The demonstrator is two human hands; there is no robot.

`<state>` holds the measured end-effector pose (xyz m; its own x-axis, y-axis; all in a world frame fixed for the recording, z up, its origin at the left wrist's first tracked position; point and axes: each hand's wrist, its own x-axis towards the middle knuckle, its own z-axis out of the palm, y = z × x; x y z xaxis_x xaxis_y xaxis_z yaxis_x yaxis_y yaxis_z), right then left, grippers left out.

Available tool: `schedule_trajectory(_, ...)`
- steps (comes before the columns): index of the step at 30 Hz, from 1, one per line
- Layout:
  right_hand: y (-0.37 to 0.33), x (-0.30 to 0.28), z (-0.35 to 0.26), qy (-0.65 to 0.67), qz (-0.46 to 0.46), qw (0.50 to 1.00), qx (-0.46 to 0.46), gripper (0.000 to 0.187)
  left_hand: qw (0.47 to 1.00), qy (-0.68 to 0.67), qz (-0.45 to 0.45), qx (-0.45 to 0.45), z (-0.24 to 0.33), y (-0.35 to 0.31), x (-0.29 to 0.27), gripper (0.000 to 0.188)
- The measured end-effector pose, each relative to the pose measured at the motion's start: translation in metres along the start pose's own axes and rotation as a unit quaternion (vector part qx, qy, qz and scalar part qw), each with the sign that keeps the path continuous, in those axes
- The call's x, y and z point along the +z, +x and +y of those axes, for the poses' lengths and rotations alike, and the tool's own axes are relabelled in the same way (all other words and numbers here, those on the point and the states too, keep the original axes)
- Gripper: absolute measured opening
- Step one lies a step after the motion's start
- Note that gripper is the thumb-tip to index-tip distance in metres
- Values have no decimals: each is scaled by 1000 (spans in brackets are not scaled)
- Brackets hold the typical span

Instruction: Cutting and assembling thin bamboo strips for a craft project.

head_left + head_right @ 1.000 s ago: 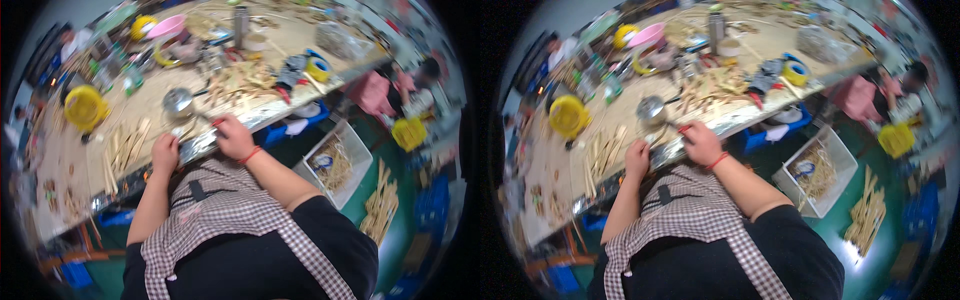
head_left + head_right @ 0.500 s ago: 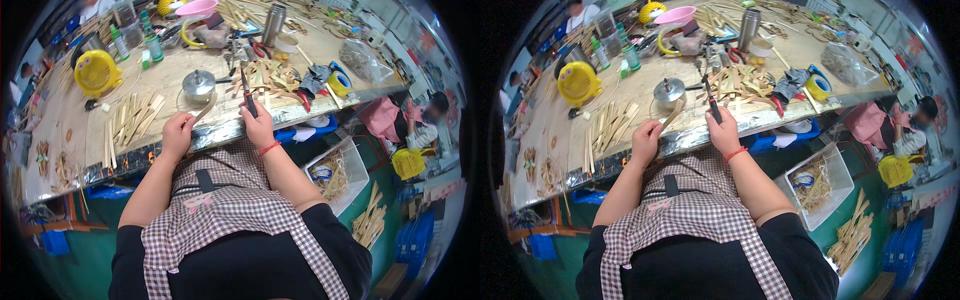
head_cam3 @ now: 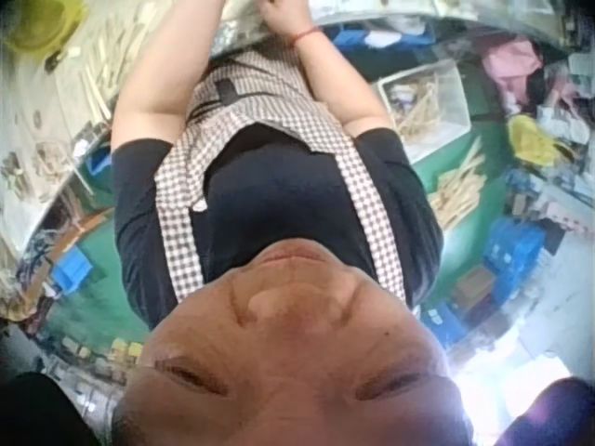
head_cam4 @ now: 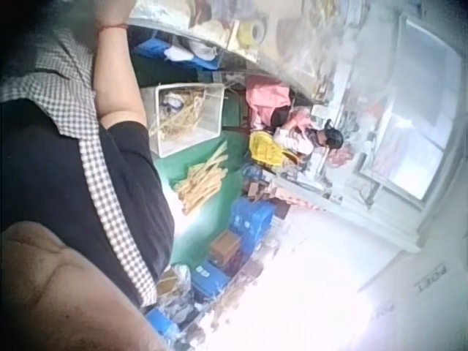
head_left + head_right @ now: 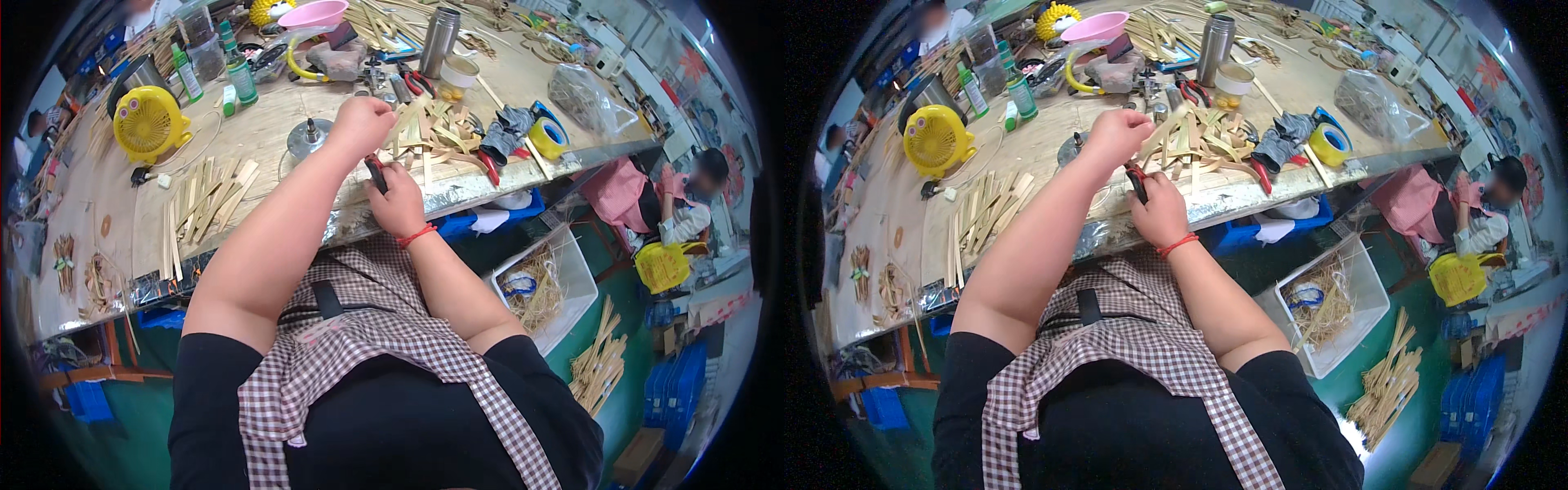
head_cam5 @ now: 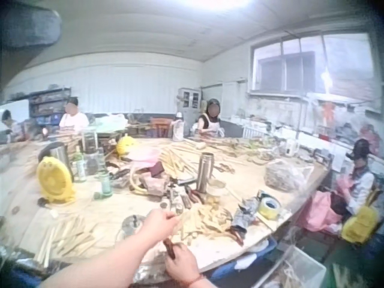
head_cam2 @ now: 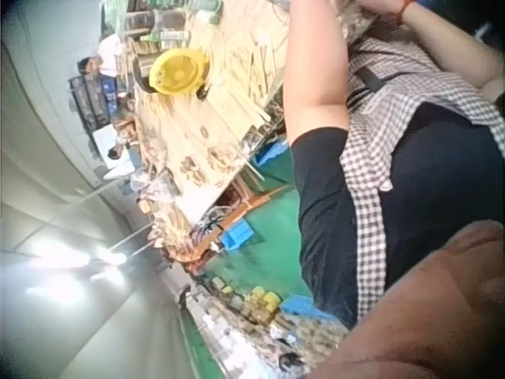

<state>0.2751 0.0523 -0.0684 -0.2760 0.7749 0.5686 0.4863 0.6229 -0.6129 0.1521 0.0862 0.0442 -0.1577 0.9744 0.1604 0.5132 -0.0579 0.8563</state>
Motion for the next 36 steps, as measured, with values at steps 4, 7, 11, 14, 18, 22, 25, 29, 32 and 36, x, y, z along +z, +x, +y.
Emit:
schedule_trajectory(4, 2, -5, 0, 27, -7, 999, 28, 24, 998, -55, 2, 21, -16, -7, 15, 27)
schedule_trajectory(7, -3, -2, 7, 70, -16, 997, 40, 28, 969, -234, -83, -8, 15, -60, 13, 26)
schedule_trajectory(11, 8, -22, -21, 149, 32, 986, -65, 35, 918, -175, -181, 308, 86, -116, -22, 30)
schedule_trajectory(14, 5, -28, -28, 166, 33, 983, -67, 35, 842, -80, -183, 501, 136, -144, -43, 31)
schedule_trajectory(18, -7, 13, 33, 38, -34, 999, -12, 30, 836, -82, -182, 511, 54, -260, -140, 30)
schedule_trajectory(22, -4, -4, 5, 32, -10, 999, -4, 21, 840, -98, -171, 506, 48, -267, -126, 29)
schedule_trajectory(25, -1, -1, -2, 24, -10, 999, -43, 23, 853, -91, -146, 493, 52, -243, -123, 28)
schedule_trajectory(29, -1, -4, 4, 14, 15, 999, -28, 21, 846, -108, -161, 497, 59, -224, -101, 27)
schedule_trajectory(32, -2, -4, -2, 10, 18, 999, -36, 20, 849, -108, -156, 493, 58, -223, -102, 26)
schedule_trajectory(36, -1, 5, -1, 30, -7, 999, -37, 19, 869, -89, -129, 469, 50, -215, -113, 25)
